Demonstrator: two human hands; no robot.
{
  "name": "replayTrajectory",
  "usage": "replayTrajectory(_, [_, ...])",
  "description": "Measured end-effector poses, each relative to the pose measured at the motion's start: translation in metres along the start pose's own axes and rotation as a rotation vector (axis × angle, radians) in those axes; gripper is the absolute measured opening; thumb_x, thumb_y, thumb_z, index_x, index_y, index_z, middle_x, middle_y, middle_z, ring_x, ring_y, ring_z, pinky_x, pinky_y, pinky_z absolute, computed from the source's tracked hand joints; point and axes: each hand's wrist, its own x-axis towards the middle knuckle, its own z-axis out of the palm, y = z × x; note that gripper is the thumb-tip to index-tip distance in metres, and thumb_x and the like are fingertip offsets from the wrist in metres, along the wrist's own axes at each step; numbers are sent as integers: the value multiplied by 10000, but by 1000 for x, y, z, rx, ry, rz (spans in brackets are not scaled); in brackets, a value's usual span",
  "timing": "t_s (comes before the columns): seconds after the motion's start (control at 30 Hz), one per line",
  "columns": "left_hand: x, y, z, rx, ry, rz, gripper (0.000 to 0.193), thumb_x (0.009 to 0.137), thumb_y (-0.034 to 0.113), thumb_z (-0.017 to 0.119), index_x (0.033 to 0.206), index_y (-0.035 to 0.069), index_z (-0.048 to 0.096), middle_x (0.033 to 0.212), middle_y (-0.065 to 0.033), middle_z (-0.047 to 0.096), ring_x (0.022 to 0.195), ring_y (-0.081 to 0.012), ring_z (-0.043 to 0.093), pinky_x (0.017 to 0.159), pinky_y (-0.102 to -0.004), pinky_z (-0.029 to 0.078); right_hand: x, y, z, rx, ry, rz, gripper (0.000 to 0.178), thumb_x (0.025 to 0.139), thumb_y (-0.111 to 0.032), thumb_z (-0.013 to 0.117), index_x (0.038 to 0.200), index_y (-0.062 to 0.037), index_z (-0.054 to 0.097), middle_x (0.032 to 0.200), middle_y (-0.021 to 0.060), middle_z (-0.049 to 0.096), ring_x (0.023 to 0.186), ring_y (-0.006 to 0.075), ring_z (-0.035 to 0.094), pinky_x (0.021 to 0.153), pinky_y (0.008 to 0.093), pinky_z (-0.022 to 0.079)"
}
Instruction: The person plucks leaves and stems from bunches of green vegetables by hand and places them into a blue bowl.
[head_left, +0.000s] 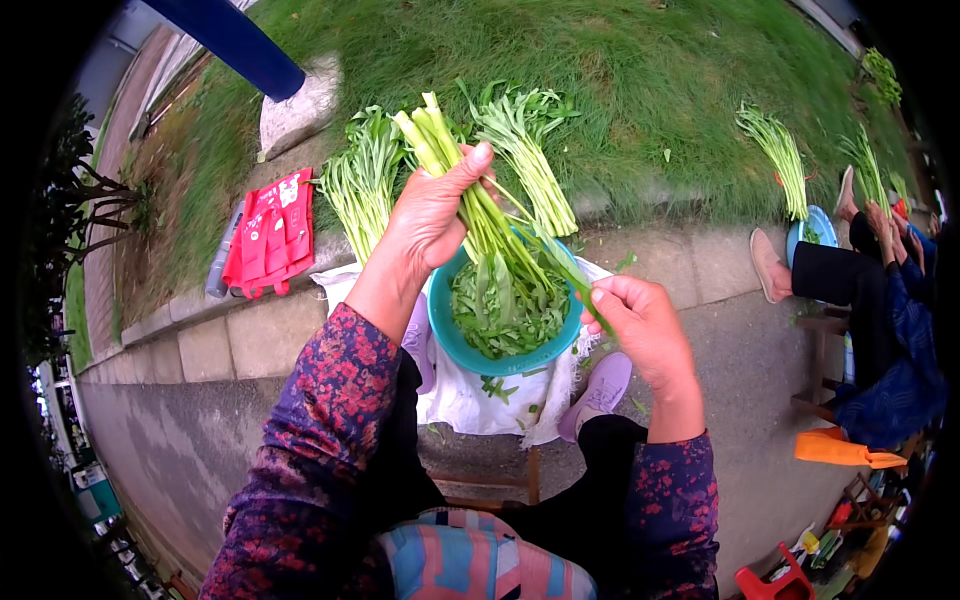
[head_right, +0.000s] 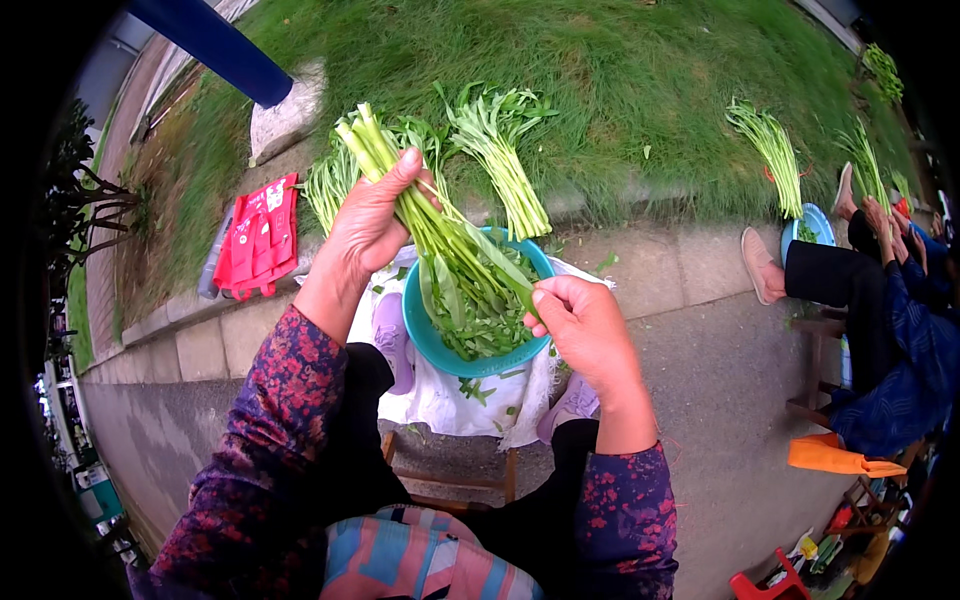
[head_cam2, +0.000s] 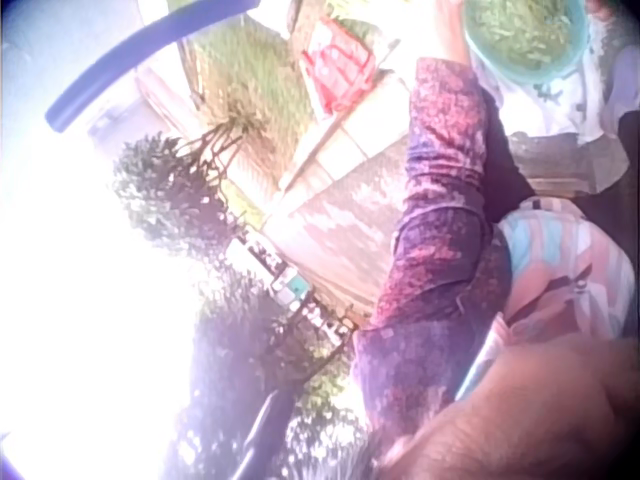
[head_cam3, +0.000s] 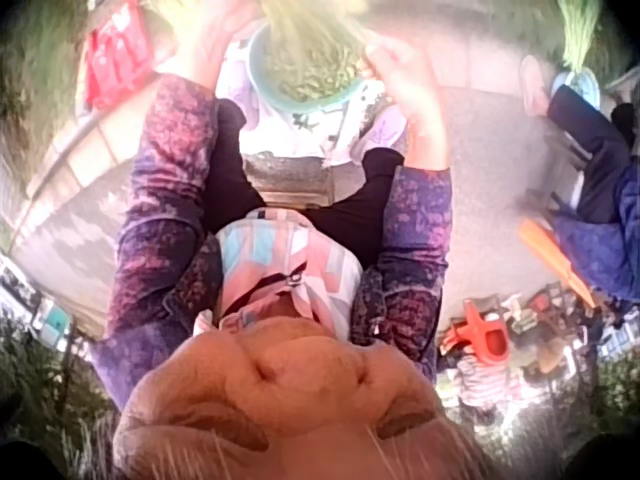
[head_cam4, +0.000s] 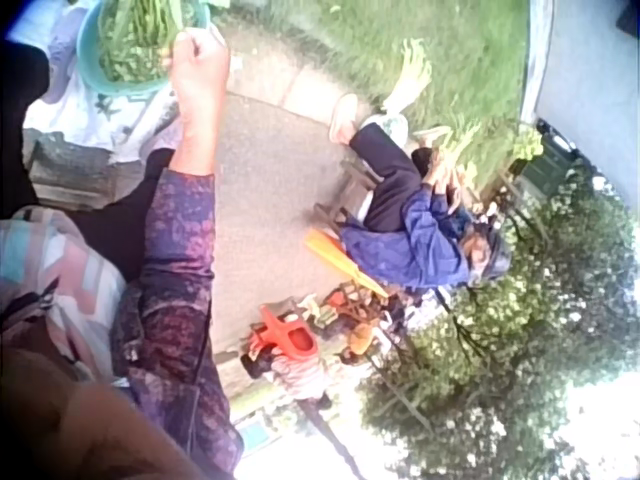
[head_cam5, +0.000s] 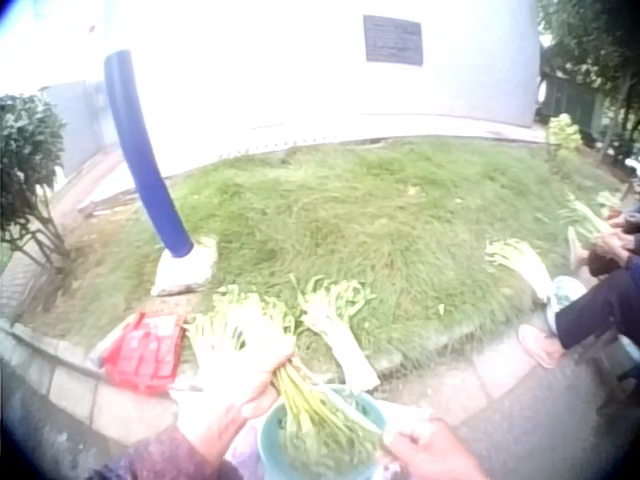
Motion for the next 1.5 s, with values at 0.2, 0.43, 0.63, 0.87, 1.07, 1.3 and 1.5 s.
replayTrajectory(0.2, [1, -4, -3, 15, 1, 26, 268, 801, 253, 718, 919, 91, 540, 751, -30, 575, 657, -176, 572, 630, -329, 504, 4, -2, 5, -93, 269, -73, 163, 856, -99, 536, 798, 16, 636, 696, 34, 615, 581, 78, 538, 531, 226, 430])
replayTrajectory(0.43, [2, -1, -4, -17, -7, 34, 263, 813, 264, 704, 914, 85, 539, 777, -39, 572, 694, -188, 570, 673, -346, 505, 3, -7, -3, 228, 402, -94, 143, 852, -82, 540, 811, 13, 638, 725, 27, 614, 617, 70, 535, 568, 211, 435])
replayTrajectory(0.63, [5, 11, -11, -135, 60, 48, 264, 796, 260, 724, 847, 66, 552, 728, -52, 562, 660, -195, 564, 633, -335, 500, -1, -9, -7, 256, 254, -100, 116, 870, -93, 606, 900, 10, 651, 763, 24, 624, 645, 78, 548, 600, 213, 453])
replayTrajectory(0.87, [5, 17, -21, -118, 59, 57, 271, 795, 261, 725, 889, 78, 548, 759, -49, 569, 675, -188, 569, 645, -343, 508, -3, -5, 3, -262, -148, -290, 159, 820, -55, 606, 958, -7, 669, 869, 65, 644, 882, 135, 601, 757, 282, 479])
replayTrajectory(1.07, [4, 8, -14, -79, -66, -28, 263, 810, 238, 708, 934, 88, 531, 771, -39, 568, 682, -174, 570, 654, -328, 507, 3, -5, -1, -55, 357, -273, 171, 873, -79, 568, 987, 13, 655, 905, 87, 644, 820, 127, 584, 736, 251, 460])
replayTrajectory(1.3, [-5, 0, 0, -45, -136, -35, 220, 813, 186, 703, 923, 77, 547, 748, -30, 567, 682, -163, 568, 656, -311, 502, 5, -2, 8, -423, 251, -497, 167, 878, -72, 536, 1001, 4, 620, 881, 173, 610, 766, 288, 608, 691, 323, 468])
replayTrajectory(1.5, [-4, -1, 1, 18, -194, -49, 240, 800, 174, 714, 944, 70, 553, 772, -36, 583, 697, -166, 582, 655, -306, 497, 1, 0, 6, -516, 239, -437, 110, 820, -65, 568, 874, 22, 608, 733, 163, 604, 623, 292, 592, 594, 344, 461])
